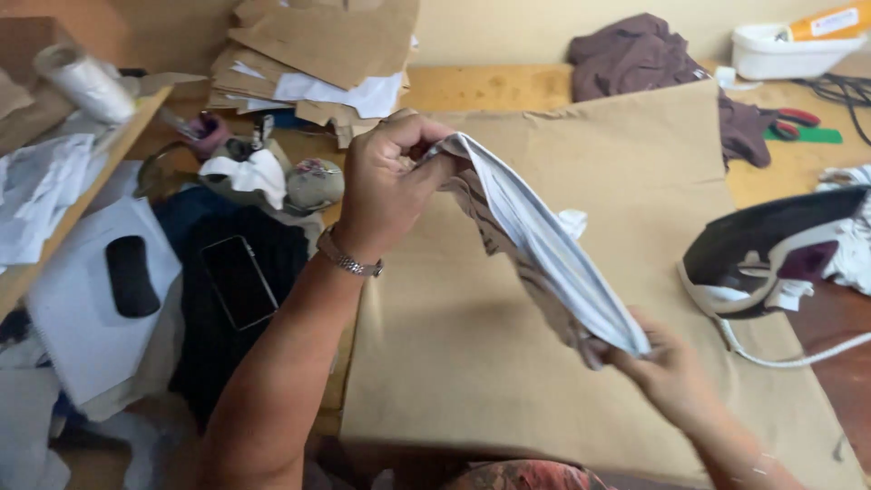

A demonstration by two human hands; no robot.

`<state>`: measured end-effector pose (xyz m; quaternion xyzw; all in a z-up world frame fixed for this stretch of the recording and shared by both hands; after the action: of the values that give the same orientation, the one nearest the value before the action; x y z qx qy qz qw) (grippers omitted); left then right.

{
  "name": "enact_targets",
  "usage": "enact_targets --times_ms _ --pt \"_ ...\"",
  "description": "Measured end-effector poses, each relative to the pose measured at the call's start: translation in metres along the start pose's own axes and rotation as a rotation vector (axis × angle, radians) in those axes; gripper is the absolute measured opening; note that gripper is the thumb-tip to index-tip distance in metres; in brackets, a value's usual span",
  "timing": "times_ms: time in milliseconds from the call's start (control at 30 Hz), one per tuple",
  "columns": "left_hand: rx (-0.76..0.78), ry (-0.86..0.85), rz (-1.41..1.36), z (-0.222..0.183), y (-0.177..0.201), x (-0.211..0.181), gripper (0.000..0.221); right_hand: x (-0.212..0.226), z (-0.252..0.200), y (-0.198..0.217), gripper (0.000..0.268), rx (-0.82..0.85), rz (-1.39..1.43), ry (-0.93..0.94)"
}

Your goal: Ironing and smoothing a striped garment component on a work surface.

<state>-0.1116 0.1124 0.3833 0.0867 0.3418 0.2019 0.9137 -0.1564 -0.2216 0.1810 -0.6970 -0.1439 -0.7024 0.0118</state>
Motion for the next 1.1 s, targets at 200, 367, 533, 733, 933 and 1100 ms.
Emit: enact_targets --times_ms 200,367,533,733,933,1100 --pt "0.005 0.056 -0.172 -0.007 0.053 -0.049 0.008 0.141 -0.002 0.072 0.017 -0.114 -0.451 0.328" --pt "-0.002 0.326 -0.281 -0.024 0.044 0.055 0.005 0.149 0.077 0.077 0.019 -0.056 -0.383 0.21" --pt "-0.081 0.633 -0.207 -0.048 0.023 0.144 0.024 0.102 0.157 0.086 0.016 -0.063 -0.124 0.147" --pt "-0.087 0.256 -0.326 -0.037 0.029 0.084 0.011 0.107 0.146 0.109 0.014 -0.08 0.077 0.322" --pt "0.13 -0.014 0.257 -0.151 -0.019 0.082 0.019 -0.038 0.083 0.09 0.015 -0.076 -0.234 0.247" --pt "0.331 0.015 0.209 -0.29 -0.069 0.103 0.019 -0.151 0.006 0.065 0.016 0.065 -0.522 -0.047"
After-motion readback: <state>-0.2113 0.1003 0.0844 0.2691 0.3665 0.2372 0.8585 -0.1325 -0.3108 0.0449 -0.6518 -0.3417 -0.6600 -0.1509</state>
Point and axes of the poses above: each hand's wrist, its own z-axis towards the middle knuckle, its own y-axis out of the back of the hand, x = y × z, the point moved 6 cm from there along z, towards the middle knuckle, and after that the axes turned 3 degrees about z, right-handed, at the moved point
